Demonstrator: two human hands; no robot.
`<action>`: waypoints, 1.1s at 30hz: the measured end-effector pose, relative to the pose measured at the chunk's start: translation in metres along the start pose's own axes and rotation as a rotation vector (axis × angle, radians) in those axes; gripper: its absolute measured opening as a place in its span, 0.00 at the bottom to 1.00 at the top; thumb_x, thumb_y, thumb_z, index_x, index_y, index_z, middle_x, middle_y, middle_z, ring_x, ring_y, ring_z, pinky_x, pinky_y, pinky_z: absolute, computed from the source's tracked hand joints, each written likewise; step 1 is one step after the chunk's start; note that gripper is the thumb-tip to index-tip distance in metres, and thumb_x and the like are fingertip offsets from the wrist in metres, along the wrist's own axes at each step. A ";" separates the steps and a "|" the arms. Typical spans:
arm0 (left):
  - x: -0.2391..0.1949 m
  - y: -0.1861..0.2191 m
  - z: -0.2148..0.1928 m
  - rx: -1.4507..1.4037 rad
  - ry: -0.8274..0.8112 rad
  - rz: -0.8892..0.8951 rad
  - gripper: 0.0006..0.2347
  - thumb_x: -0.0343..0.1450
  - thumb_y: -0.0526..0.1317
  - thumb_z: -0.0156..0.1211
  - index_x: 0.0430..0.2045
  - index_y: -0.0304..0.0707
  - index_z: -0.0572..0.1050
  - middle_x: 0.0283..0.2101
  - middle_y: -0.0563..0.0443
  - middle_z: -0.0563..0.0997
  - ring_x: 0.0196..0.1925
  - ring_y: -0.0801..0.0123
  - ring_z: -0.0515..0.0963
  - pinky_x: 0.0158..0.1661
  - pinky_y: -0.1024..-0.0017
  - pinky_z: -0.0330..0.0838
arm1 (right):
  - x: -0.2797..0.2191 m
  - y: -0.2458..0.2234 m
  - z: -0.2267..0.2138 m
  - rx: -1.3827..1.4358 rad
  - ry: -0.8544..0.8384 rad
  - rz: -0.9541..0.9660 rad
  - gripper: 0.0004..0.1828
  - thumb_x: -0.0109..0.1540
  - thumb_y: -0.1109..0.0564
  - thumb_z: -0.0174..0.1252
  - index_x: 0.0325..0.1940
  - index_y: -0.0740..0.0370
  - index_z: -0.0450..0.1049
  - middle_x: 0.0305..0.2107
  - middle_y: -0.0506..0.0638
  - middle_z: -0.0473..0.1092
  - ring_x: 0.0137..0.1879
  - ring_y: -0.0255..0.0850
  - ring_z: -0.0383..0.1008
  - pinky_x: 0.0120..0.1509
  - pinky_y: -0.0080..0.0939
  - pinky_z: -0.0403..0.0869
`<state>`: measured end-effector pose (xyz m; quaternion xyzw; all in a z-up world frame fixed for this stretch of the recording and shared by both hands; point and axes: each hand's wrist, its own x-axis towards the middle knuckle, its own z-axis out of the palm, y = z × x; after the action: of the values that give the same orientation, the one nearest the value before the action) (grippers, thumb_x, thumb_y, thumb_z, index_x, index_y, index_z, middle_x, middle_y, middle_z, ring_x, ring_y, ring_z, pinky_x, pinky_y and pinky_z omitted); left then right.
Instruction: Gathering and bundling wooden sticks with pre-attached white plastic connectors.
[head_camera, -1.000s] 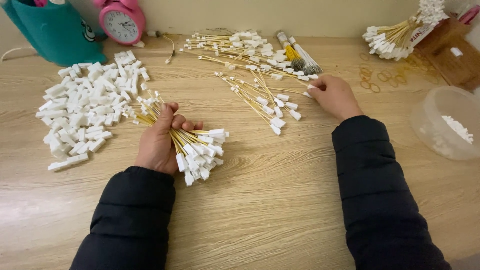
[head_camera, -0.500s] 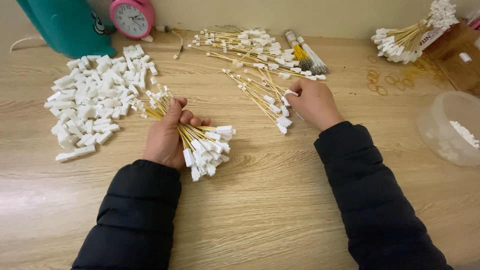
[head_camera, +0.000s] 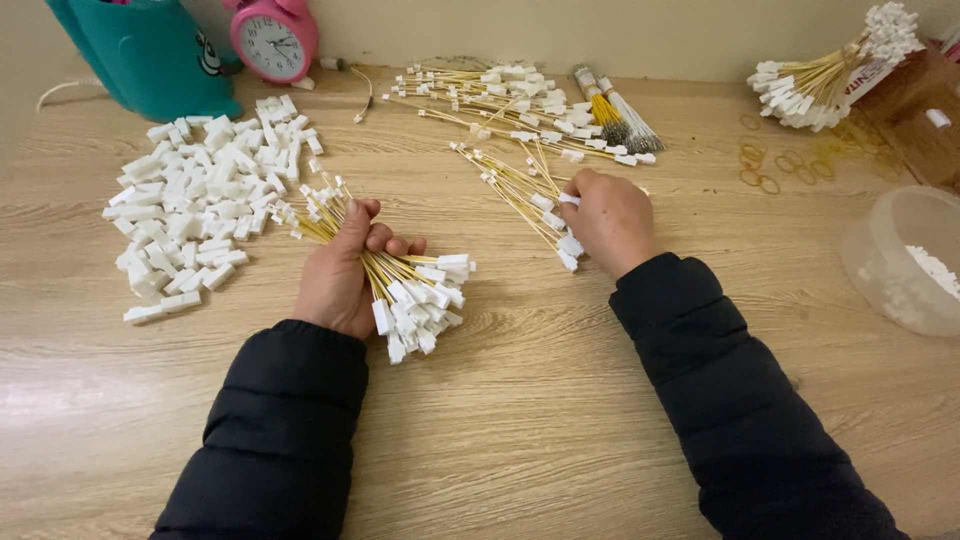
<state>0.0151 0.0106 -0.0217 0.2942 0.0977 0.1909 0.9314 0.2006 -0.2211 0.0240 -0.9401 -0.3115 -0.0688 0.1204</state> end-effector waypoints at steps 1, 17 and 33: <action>-0.001 0.000 0.001 0.002 0.000 0.001 0.10 0.74 0.49 0.48 0.39 0.45 0.69 0.20 0.61 0.61 0.28 0.72 0.77 0.48 0.55 0.80 | 0.001 0.002 -0.001 0.002 0.001 0.000 0.13 0.60 0.54 0.58 0.48 0.60 0.76 0.36 0.54 0.76 0.46 0.51 0.77 0.49 0.48 0.73; 0.003 -0.016 0.003 0.083 0.083 -0.021 0.18 0.67 0.47 0.65 0.46 0.38 0.73 0.18 0.51 0.71 0.27 0.55 0.84 0.35 0.58 0.83 | -0.024 -0.069 -0.060 1.274 -0.349 0.184 0.10 0.58 0.65 0.60 0.43 0.71 0.71 0.26 0.53 0.71 0.29 0.44 0.78 0.34 0.39 0.81; -0.015 -0.002 0.025 0.039 0.046 0.064 0.15 0.68 0.46 0.64 0.41 0.35 0.75 0.18 0.60 0.63 0.23 0.75 0.75 0.42 0.61 0.81 | -0.047 -0.104 -0.039 1.022 -0.460 0.084 0.14 0.53 0.62 0.69 0.40 0.70 0.76 0.24 0.53 0.73 0.31 0.37 0.74 0.34 0.34 0.78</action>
<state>0.0097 -0.0093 -0.0013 0.3107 0.1132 0.2255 0.9164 0.0985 -0.1770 0.0709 -0.7645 -0.2856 0.3028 0.4923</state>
